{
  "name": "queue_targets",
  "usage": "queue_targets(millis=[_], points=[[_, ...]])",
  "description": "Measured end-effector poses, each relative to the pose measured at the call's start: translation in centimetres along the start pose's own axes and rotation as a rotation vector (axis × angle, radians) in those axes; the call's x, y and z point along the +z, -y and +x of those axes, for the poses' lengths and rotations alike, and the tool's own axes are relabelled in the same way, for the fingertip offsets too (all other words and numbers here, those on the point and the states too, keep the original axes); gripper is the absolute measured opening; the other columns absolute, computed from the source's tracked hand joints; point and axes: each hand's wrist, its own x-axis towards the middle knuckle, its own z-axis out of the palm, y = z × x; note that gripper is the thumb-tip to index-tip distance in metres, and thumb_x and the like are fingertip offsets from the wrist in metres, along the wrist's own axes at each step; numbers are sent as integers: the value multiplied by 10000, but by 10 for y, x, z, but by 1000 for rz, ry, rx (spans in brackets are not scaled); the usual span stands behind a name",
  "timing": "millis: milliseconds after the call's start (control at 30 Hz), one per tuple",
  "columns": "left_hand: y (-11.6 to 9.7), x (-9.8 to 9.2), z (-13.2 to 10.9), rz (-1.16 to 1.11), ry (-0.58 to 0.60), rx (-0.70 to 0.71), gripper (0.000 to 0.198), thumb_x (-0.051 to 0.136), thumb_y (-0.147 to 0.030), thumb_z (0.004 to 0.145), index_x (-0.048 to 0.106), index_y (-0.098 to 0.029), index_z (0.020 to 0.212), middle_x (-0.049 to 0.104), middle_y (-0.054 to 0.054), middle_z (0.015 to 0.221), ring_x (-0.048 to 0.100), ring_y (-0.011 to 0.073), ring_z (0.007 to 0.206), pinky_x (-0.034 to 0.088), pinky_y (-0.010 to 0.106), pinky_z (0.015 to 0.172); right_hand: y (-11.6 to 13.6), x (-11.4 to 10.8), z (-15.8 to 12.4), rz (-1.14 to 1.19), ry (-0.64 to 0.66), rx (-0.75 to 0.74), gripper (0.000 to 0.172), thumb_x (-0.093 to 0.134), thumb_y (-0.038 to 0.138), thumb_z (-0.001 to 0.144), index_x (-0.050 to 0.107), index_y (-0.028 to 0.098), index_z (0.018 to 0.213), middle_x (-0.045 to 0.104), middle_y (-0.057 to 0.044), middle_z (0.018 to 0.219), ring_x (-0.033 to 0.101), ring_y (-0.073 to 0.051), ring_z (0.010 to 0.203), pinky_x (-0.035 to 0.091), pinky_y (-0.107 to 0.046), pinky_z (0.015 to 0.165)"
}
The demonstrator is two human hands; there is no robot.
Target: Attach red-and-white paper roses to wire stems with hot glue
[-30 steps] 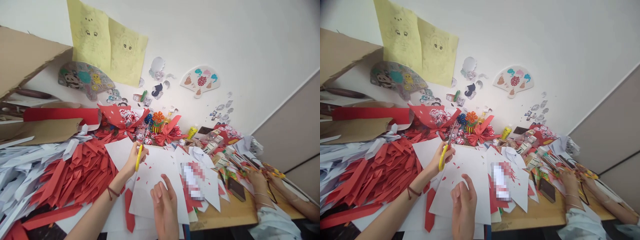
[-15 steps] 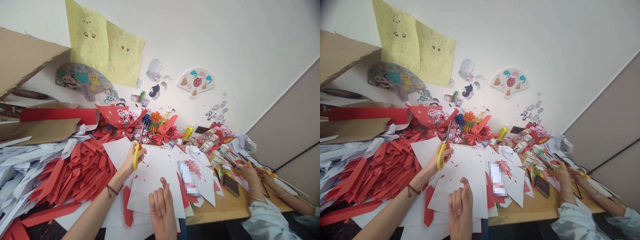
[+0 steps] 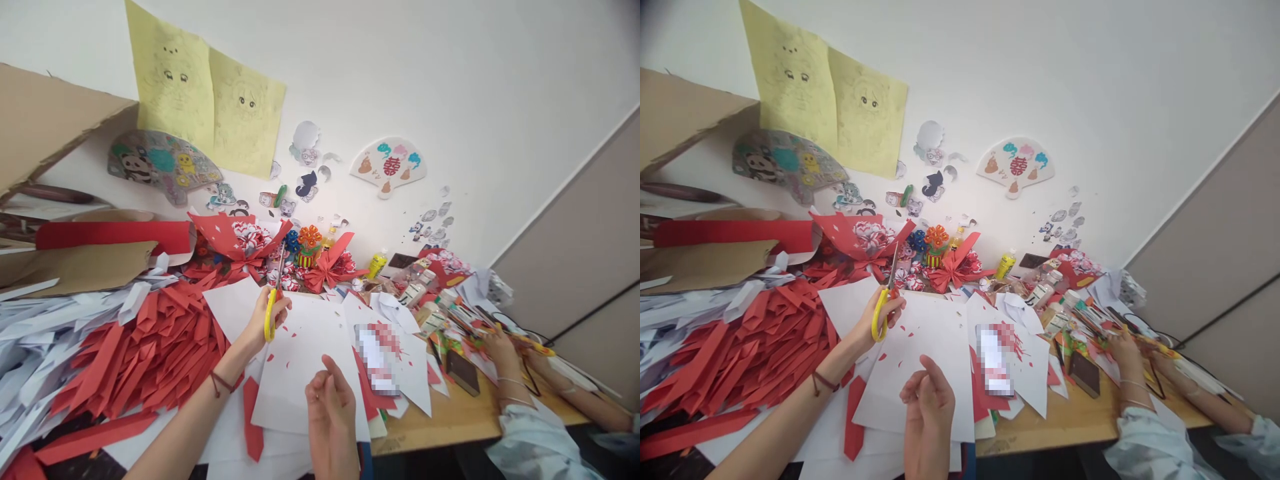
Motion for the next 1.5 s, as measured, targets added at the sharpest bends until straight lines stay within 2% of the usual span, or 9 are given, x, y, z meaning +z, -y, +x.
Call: queue_targets(millis=[167,367,600,867,1000,1067,1167,1300,1500], points=[[1,-1,2,-5,22,-5,432,746,-378,735,359,-226,852,605,-66,655,397,34,376,236,147,351,1,6,5,21,36,-81,265,816,412,777,661,203,826,535,23,702,499,-92,632,466,-227,614],[1,-2,1,5,32,-17,413,724,-360,759,347,-231,865,614,-63,675,410,35,388,247,151,376,3,23,5,360,98,12,327,572,422,968,522,207,727,342,57,660,293,-84,544,400,-219,561],[-3,0,-3,21,77,-23,418,722,-368,760,345,-234,880,601,-76,663,391,34,387,250,150,392,-4,26,7,425,-51,77,221,678,416,884,565,242,808,381,43,727,371,-103,611,428,-242,617],[-3,3,-8,35,127,-50,444,743,-381,754,338,-234,858,613,-70,669,414,42,411,257,159,398,-6,29,6,424,-17,84,194,723,413,845,614,263,784,429,49,672,403,-104,590,430,-240,588],[-9,5,-12,29,177,-49,459,751,-408,774,337,-234,867,619,-64,687,425,43,434,271,161,412,-10,20,8,221,-105,50,244,699,501,843,688,342,1028,661,-4,952,523,-140,701,491,-315,679],[-15,5,-14,16,226,-43,466,763,-403,775,342,-234,883,631,-55,704,434,45,443,277,166,417,-11,17,8,139,-114,29,304,643,534,874,679,359,1119,672,-27,1163,551,-152,746,506,-352,731],[-24,5,-18,7,305,-36,470,779,-391,767,362,-230,912,670,-16,746,455,54,453,285,177,417,-11,18,8,58,-64,-6,364,559,554,917,651,353,1206,623,-50,1322,579,-165,797,516,-385,774],[-31,5,-25,14,403,-61,489,811,-371,741,391,-223,942,723,52,857,523,77,479,310,192,423,-10,22,10,-15,-13,-41,402,522,564,928,631,341,1245,584,-68,1389,608,-192,862,518,-417,806],[-27,6,-29,8,482,-70,514,843,-302,722,374,-230,919,733,45,863,573,103,553,453,225,510,-12,23,15,-37,-4,-71,386,565,543,907,644,328,1218,596,-78,1372,621,-203,882,510,-439,842]])
